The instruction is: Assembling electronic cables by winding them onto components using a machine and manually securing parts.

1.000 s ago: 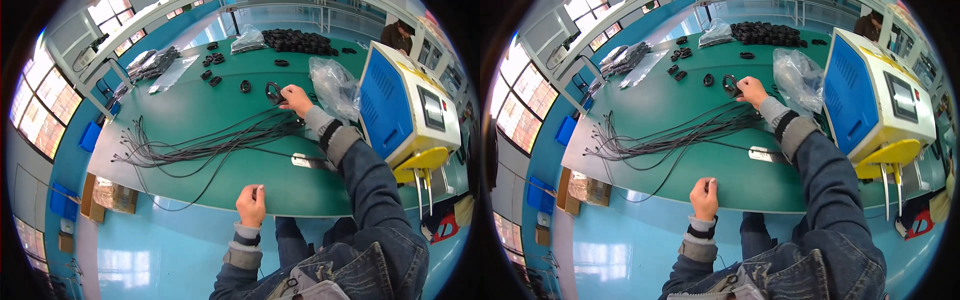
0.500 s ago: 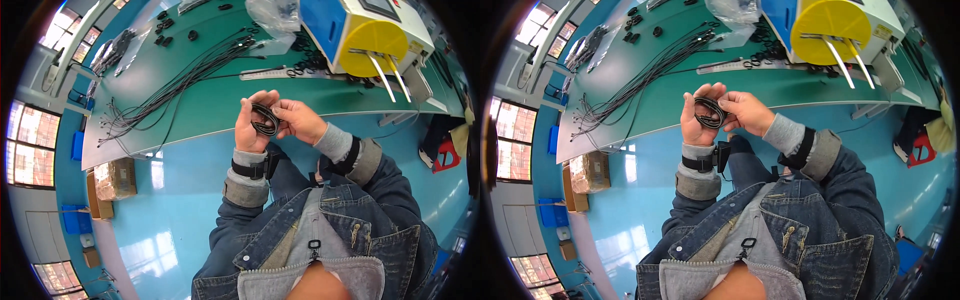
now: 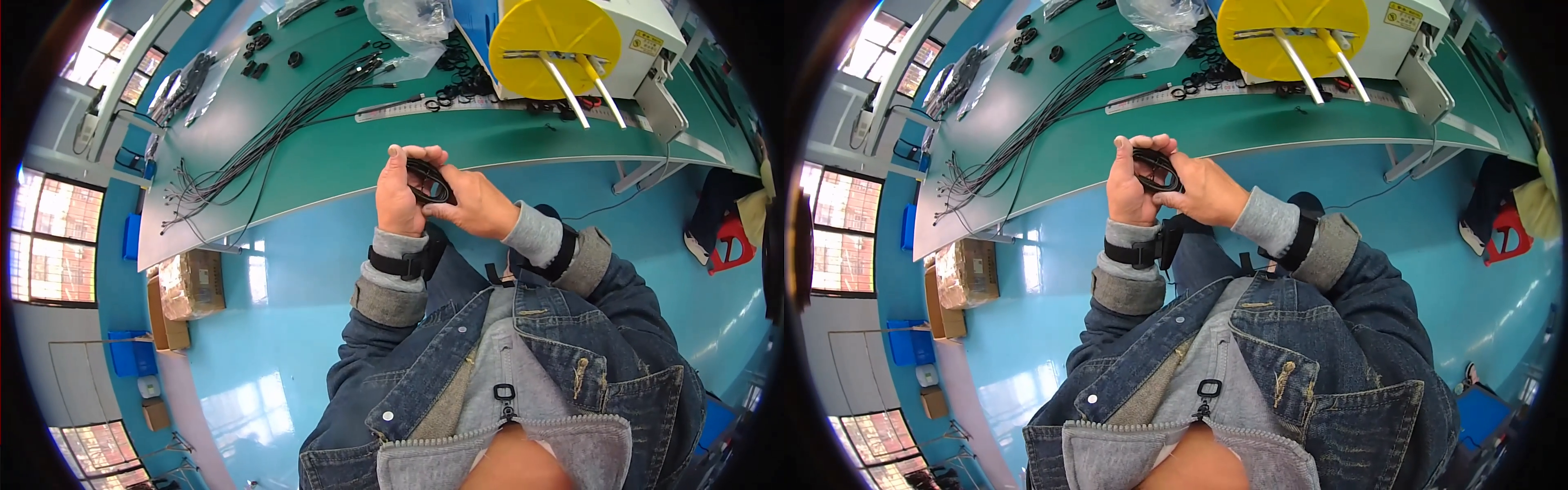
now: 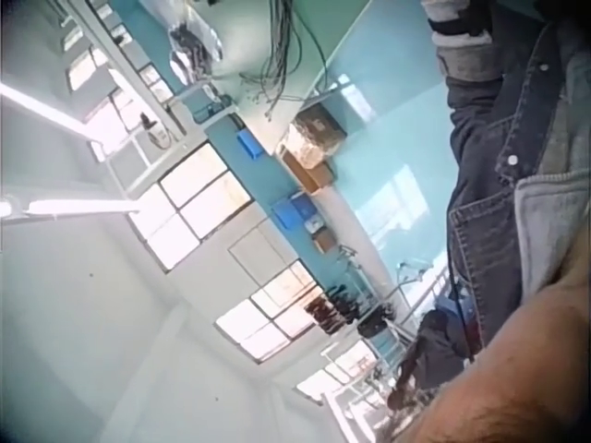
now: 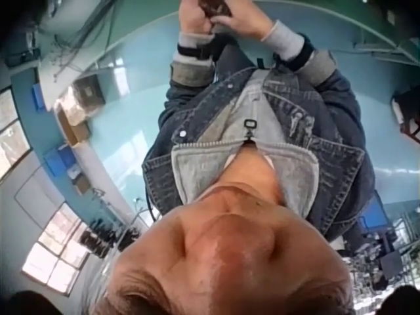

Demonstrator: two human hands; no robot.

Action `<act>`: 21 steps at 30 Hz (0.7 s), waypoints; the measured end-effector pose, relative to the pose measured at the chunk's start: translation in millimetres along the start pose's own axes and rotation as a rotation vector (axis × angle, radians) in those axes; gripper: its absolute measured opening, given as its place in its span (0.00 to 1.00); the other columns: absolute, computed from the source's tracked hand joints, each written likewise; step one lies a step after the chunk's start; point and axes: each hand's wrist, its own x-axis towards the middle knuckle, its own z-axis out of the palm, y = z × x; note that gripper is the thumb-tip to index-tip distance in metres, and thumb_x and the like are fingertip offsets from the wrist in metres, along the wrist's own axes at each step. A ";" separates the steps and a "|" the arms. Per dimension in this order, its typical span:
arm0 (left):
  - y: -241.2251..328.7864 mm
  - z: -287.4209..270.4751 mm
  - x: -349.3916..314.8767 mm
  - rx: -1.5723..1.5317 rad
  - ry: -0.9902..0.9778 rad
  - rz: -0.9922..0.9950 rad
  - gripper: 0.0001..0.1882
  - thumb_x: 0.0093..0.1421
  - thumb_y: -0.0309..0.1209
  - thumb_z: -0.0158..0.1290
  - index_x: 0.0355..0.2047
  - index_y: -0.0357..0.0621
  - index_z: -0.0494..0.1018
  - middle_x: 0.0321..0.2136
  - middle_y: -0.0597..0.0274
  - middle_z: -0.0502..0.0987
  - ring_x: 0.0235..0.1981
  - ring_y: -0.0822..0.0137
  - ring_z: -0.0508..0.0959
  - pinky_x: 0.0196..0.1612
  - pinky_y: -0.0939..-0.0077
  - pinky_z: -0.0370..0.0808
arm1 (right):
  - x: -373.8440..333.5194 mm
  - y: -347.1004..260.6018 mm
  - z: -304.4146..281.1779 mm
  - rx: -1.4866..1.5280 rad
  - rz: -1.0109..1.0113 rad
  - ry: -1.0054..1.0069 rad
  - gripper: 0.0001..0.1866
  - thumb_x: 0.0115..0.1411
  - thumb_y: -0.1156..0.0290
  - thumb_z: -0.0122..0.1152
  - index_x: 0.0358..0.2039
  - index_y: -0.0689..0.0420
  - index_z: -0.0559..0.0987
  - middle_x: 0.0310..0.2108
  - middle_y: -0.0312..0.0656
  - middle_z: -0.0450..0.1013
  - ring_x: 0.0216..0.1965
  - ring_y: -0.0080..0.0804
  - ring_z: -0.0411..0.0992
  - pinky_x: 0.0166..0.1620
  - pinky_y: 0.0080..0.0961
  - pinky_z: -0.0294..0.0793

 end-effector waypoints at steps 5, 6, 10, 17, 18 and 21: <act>-16.1 3.6 6.1 -0.136 -0.043 0.043 0.20 0.62 0.46 0.39 0.26 0.42 0.66 0.24 0.59 0.71 0.29 0.63 0.72 0.48 0.61 0.68 | -8.7 18.0 0.2 0.024 -0.069 0.064 0.32 0.48 0.61 0.63 0.46 0.68 0.62 0.35 0.57 0.70 0.37 0.53 0.70 0.39 0.35 0.70; -20.2 5.0 7.2 -0.152 -0.016 0.028 0.20 0.62 0.47 0.39 0.25 0.42 0.65 0.22 0.60 0.70 0.27 0.64 0.71 0.48 0.61 0.68 | -10.3 19.9 -2.4 0.017 -0.059 0.044 0.32 0.48 0.61 0.63 0.47 0.68 0.61 0.36 0.58 0.70 0.37 0.54 0.70 0.39 0.36 0.70; -33.7 20.1 8.4 -0.197 0.040 0.002 0.20 0.62 0.47 0.39 0.23 0.44 0.63 0.20 0.62 0.67 0.24 0.65 0.68 0.48 0.60 0.67 | -17.2 8.9 -34.8 0.322 0.105 -0.175 0.31 0.51 0.63 0.59 0.49 0.68 0.59 0.38 0.60 0.69 0.40 0.57 0.68 0.40 0.39 0.69; -60.1 24.3 17.5 -0.314 -0.011 -0.060 0.19 0.62 0.46 0.40 0.26 0.43 0.66 0.25 0.59 0.70 0.29 0.63 0.71 0.48 0.61 0.67 | -30.3 64.0 -16.5 -0.030 -0.196 0.257 0.28 0.56 0.58 0.55 0.47 0.66 0.61 0.29 0.49 0.70 0.23 0.35 0.70 0.25 0.27 0.69; -58.9 28.4 16.9 -0.249 -0.005 -0.098 0.17 0.61 0.44 0.42 0.29 0.42 0.66 0.26 0.57 0.71 0.30 0.61 0.71 0.48 0.62 0.67 | -31.5 72.6 -19.5 -0.022 -0.244 0.291 0.27 0.57 0.56 0.54 0.46 0.66 0.63 0.26 0.46 0.70 0.19 0.29 0.69 0.21 0.24 0.67; -55.2 36.0 9.0 -0.120 0.017 -0.172 0.16 0.59 0.41 0.47 0.34 0.38 0.67 0.28 0.55 0.72 0.32 0.59 0.72 0.47 0.64 0.68 | -42.4 51.0 -63.6 0.320 0.142 -0.034 0.23 0.57 0.55 0.53 0.40 0.64 0.66 0.23 0.39 0.67 0.17 0.19 0.62 0.17 0.20 0.62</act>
